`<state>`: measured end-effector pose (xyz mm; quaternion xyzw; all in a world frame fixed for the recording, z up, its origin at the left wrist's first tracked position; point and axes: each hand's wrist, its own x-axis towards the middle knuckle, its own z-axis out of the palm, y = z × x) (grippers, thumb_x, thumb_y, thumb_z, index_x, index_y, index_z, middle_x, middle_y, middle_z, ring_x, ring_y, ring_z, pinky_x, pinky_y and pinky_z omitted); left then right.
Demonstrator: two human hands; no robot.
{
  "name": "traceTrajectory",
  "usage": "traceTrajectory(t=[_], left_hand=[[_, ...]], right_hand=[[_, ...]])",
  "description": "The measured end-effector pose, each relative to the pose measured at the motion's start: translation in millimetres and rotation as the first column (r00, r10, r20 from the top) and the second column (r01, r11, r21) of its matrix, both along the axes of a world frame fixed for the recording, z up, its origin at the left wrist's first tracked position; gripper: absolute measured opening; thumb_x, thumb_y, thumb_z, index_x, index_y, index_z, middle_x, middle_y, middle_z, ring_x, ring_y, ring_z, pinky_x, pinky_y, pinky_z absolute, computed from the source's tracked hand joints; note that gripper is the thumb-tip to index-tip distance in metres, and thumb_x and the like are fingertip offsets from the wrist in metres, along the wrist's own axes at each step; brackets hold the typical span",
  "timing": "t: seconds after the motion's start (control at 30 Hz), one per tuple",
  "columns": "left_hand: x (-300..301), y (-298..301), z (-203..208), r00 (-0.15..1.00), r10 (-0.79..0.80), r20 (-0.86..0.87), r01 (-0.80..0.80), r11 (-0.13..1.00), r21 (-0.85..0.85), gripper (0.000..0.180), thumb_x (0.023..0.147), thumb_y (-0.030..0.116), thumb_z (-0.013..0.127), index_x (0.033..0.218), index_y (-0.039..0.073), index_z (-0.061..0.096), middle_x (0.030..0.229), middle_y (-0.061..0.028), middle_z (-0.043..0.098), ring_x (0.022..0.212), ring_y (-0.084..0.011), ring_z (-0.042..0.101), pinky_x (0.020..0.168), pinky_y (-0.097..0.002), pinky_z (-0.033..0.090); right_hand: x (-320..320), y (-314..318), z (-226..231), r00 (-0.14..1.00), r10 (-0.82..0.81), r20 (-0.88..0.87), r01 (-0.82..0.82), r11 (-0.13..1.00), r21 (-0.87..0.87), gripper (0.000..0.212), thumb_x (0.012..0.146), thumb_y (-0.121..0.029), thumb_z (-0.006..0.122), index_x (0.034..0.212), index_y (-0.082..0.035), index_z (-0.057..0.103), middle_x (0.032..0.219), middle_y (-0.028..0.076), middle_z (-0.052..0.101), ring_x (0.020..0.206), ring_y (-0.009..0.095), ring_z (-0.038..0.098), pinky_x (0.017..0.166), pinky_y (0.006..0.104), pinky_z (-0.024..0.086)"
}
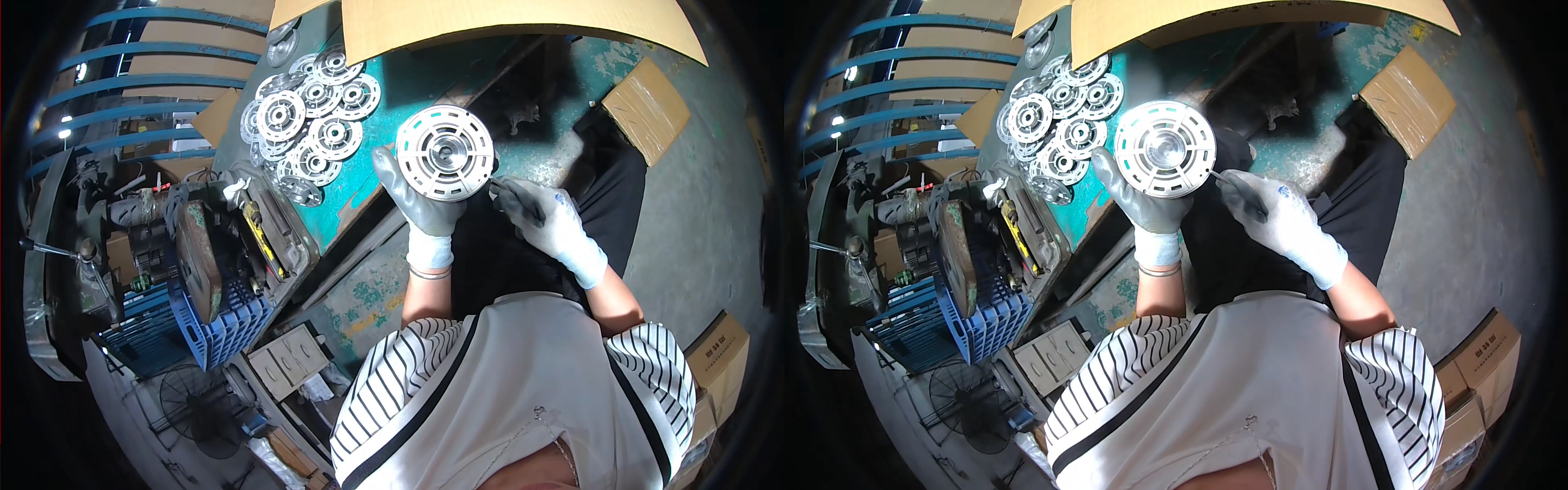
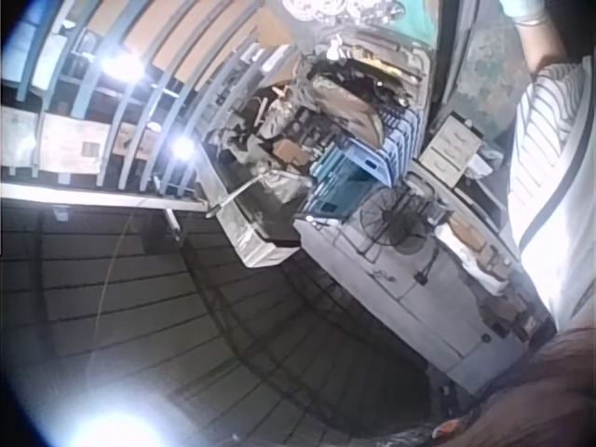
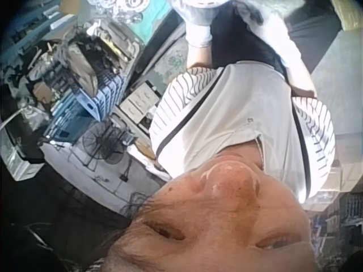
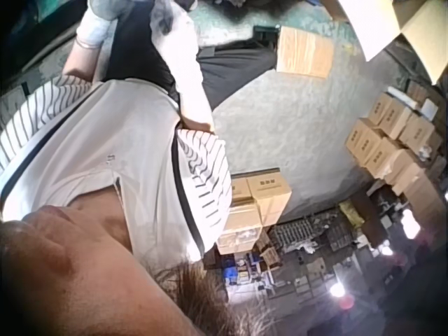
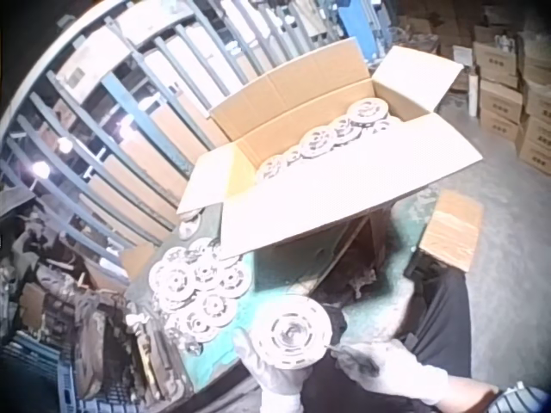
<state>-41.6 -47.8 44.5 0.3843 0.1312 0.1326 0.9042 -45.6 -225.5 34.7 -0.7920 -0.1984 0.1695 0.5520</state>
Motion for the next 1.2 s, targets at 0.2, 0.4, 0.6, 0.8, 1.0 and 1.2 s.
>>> traceTrajectory(t=[0.2, 0.4, 0.6, 0.8, 1.0, 1.2], left_hand=[[-8, 10, -12, 0.995, 0.063, 0.074, -0.084, 0.933, 0.350, 0.064, 0.099, 0.055, 0.025, 0.131, 0.001, 0.037, 0.127, -0.0123, 0.050, 0.106, -0.0176, 0.054, 0.097, -0.0342, 0.043], [-5, -7, 14, 0.989, 0.147, -0.034, -0.138, 0.972, 0.191, 0.074, 0.095, 0.062, 0.029, 0.132, -0.002, 0.040, 0.128, -0.0133, 0.051, 0.115, -0.0202, 0.053, 0.100, -0.0356, 0.042], [-11, 15, 11, 0.887, -0.408, -0.219, 0.462, 0.803, 0.377, 0.091, 0.088, 0.074, 0.023, 0.127, -0.004, 0.049, 0.119, -0.0126, 0.058, 0.109, -0.0206, 0.056, 0.099, -0.0349, 0.042], [-5, 10, 14, 0.921, -0.369, 0.125, 0.353, 0.926, 0.134, 0.098, 0.082, 0.076, 0.041, 0.146, 0.005, 0.020, 0.145, -0.0132, 0.034, 0.131, -0.0250, 0.038, 0.107, -0.0414, 0.034], [-23, -25, -68, 0.981, -0.194, -0.031, 0.196, 0.965, 0.172, 0.091, 0.080, 0.060, 0.063, 0.141, 0.001, 0.029, 0.129, -0.0171, 0.050, 0.114, -0.0265, 0.054, 0.097, -0.0403, 0.044], [15, -29, -28, 0.981, 0.019, 0.192, -0.136, 0.772, 0.621, 0.043, 0.095, 0.016, 0.050, 0.130, -0.007, 0.039, 0.112, -0.0213, 0.059, 0.100, -0.0265, 0.063, 0.083, -0.0418, 0.056]], right_hand=[[3, 4, -3, 0.979, 0.041, 0.199, -0.029, 0.998, -0.063, 0.030, 0.085, -0.009, 0.061, 0.115, -0.007, 0.060, 0.085, 0.014, 0.066, 0.081, 0.032, 0.065, 0.071, 0.0377, 0.051], [11, 5, -15, 0.940, -0.340, 0.009, 0.299, 0.839, 0.455, 0.031, 0.090, -0.009, 0.058, 0.120, 0.000, 0.057, 0.108, 0.011, 0.067, 0.090, 0.019, 0.068, 0.077, 0.0303, 0.052], [49, -2, 19, 0.995, -0.015, -0.100, 0.041, 0.961, 0.272, 0.039, 0.083, -0.017, 0.070, 0.116, 0.002, 0.060, 0.103, 0.011, 0.067, 0.095, 0.013, 0.060, 0.087, 0.0269, 0.046], [44, 7, 3, 0.799, -0.095, -0.594, 0.476, 0.704, 0.527, 0.023, 0.089, -0.019, 0.064, 0.101, 0.000, 0.061, 0.063, 0.000, 0.057, 0.042, 0.003, 0.045, 0.038, 0.0168, 0.031], [28, 30, -16, 0.702, -0.030, -0.711, 0.592, 0.579, 0.561, 0.018, 0.091, -0.020, 0.061, 0.102, -0.005, 0.060, 0.072, -0.001, 0.059, 0.046, 0.003, 0.045, 0.040, 0.0180, 0.032], [26, 2, 12, 0.842, -0.071, -0.535, 0.356, 0.818, 0.452, 0.031, 0.097, -0.025, 0.051, 0.116, -0.001, 0.058, 0.092, 0.004, 0.066, 0.050, 0.006, 0.052, 0.046, 0.0196, 0.040]])
